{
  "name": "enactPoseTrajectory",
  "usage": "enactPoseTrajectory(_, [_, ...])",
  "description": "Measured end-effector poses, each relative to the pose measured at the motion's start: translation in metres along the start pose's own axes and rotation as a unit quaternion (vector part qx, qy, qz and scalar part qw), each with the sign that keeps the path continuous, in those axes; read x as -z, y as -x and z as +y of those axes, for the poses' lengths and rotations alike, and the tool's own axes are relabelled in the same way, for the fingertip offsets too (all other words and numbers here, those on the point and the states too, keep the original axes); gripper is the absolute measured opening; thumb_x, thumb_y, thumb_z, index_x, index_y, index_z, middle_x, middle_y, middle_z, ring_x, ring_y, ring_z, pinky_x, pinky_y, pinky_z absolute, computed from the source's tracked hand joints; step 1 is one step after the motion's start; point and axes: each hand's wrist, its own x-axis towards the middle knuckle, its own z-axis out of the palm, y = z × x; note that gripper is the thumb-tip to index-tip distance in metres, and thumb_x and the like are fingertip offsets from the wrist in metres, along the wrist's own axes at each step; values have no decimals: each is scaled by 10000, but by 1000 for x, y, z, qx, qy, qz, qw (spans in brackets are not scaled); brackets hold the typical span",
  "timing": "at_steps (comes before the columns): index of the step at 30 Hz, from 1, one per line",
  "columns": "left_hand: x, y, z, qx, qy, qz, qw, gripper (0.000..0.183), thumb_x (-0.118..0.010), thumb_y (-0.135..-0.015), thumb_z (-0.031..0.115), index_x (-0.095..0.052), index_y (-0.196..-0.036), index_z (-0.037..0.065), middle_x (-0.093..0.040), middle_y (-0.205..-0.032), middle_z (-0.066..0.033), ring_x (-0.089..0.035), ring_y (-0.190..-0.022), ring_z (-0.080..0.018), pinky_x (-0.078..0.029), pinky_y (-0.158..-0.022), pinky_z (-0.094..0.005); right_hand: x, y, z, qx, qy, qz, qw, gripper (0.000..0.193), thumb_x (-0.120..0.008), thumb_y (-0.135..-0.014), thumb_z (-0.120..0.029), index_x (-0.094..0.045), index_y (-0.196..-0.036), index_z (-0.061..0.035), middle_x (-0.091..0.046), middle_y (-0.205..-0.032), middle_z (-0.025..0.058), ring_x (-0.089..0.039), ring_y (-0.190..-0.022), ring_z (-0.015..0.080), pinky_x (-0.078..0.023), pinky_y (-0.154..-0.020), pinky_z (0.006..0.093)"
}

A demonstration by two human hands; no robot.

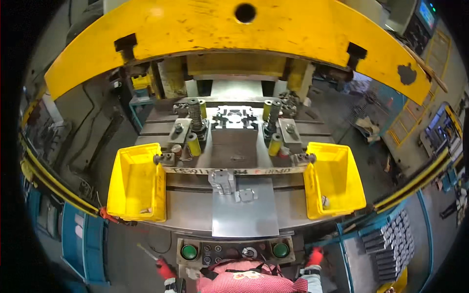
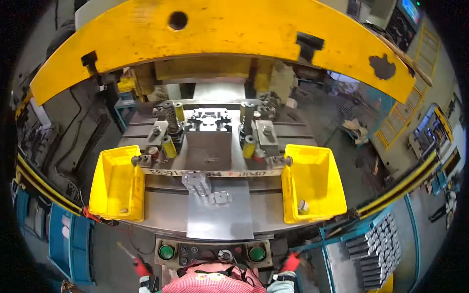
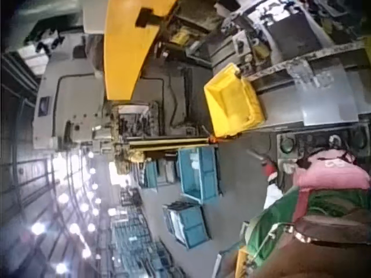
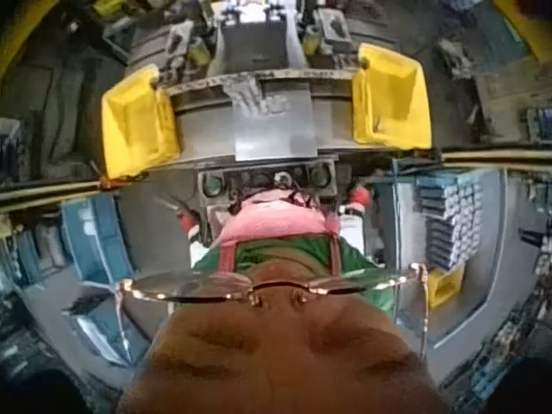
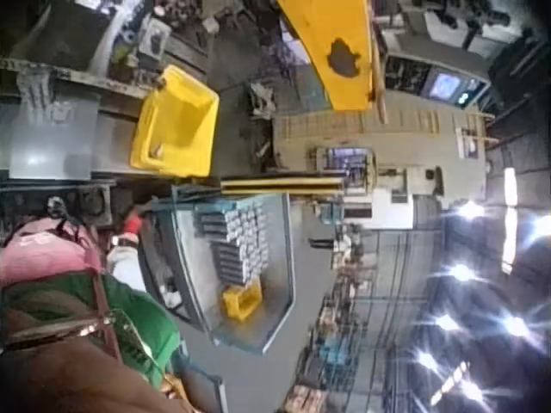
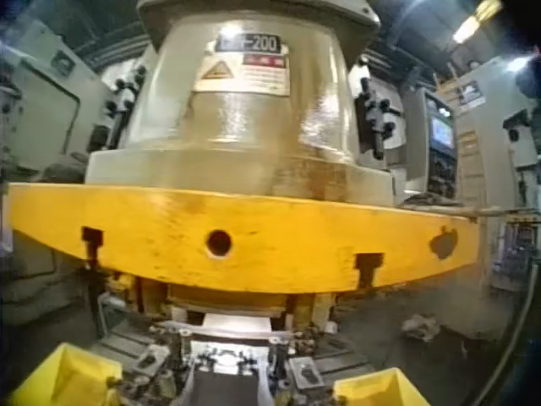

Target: Operating an industrial press machine to shape metal parts using tongs for placement and removal.

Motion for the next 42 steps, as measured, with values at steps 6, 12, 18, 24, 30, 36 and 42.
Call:
enactPoseTrajectory(6, [-90, 74, 237, -236, -78, -28, 968, 461, -517, -786, 101, -321, -1191, 2, -482, -1074, -134, -469, -960, -194, -367, -843, -312, -12, 40, -193, 410, 20, 71, 909, 479, -484, -814, -209, -296, -1225, -52, -417, -1129, 137, -442, -974, 206, -403, -782, 318])
enactPoseTrajectory(12, [-296, 132, 403, -355, -156, -420, 820, 408, -607, -717, 267, -494, -1028, 29, -562, -843, -84, -513, -786, -132, -399, -704, -280, -186, 174, -345, 479, -3, -409, 777, 401, -590, -731, -129, -447, -1087, -13, -542, -844, 24, -478, -777, 112, -391, -691, 239])
enactPoseTrajectory(18, [-467, 126, 393, -309, -367, -422, 769, 458, -621, -650, 425, -577, -851, 16, -588, -770, -150, -558, -755, -263, -409, -679, -309, -346, 161, -369, 477, 218, -445, 726, 366, -589, -706, -215, -477, -997, -24, -561, -845, 109, -529, -766, 200, -398, -692, 299])
enactPoseTrajectory(24, [-447, 108, 361, -305, -108, -405, 855, 451, -636, -666, 371, -534, -939, 27, -585, -868, -126, -551, -808, -233, -403, -705, -315, -287, 184, -361, 451, 61, -460, 762, 422, -576, -721, -192, -438, -1084, -29, -547, -862, 154, -525, -769, 247, -401, -684, 329])
enactPoseTrajectory(30, [-247, 99, 344, -244, -127, -260, 925, 256, -615, -714, 188, -522, -885, 22, -521, -670, -32, -494, -599, -154, -404, -563, -268, -97, 124, -287, 307, -56, -348, 884, 495, -470, -777, -1, -307, -1241, -59, -508, -1001, 51, -495, -812, 138, -408, -677, 252])
enactPoseTrajectory(36, [-126, 79, 298, -96, -357, -129, 920, 266, -597, -739, 271, -459, -693, 48, -418, -455, -30, -400, -349, -125, -317, -337, -270, -32, 117, -215, 335, 245, -176, 893, 470, -546, -745, -105, -379, -1168, 12, -538, -854, 125, -508, -757, 149, -412, -694, 272])
enactPoseTrajectory(42, [-135, 77, 272, -55, -230, -145, 961, 231, -595, -738, 253, -463, -771, 67, -416, -461, -15, -387, -327, -107, -295, -305, -241, -118, 155, -194, 265, 314, -504, 759, 552, -592, -699, -180, -374, -1186, -37, -569, -907, 149, -555, -821, 208, -426, -714, 310])
